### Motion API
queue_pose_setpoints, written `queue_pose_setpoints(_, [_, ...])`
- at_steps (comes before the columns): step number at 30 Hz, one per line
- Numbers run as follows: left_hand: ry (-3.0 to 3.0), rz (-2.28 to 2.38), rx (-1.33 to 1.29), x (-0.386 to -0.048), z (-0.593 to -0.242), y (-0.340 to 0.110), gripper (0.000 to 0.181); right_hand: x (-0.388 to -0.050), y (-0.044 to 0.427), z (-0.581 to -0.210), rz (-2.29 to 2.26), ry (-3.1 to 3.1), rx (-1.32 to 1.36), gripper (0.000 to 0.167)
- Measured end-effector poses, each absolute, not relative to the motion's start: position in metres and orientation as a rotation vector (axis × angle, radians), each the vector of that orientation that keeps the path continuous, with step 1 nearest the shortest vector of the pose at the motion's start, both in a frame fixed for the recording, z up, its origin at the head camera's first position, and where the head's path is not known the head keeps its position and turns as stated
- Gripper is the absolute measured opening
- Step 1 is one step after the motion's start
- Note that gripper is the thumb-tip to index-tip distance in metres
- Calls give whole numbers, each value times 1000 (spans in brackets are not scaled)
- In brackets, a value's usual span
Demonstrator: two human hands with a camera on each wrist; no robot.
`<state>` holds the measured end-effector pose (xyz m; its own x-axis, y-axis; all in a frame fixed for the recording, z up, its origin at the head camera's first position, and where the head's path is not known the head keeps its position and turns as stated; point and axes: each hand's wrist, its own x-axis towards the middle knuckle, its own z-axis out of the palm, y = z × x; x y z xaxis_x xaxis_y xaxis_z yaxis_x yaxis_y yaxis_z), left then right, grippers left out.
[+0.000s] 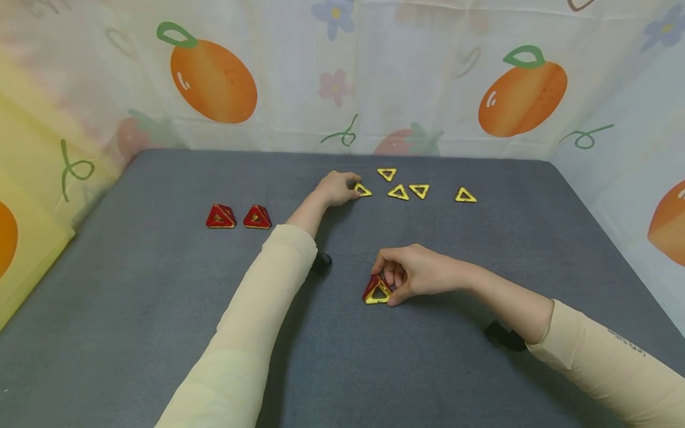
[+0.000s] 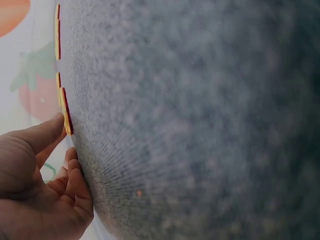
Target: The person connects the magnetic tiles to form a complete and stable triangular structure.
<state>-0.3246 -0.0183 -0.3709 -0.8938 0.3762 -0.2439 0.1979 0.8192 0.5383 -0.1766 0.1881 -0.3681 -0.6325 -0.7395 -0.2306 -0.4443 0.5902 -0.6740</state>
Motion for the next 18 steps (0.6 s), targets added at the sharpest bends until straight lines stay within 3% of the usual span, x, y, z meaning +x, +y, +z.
queue_pose_setpoints(18, [2674, 1082, 358, -318, -373, -18, 29, -176, 188, -368, -794, 2332, -948, 45])
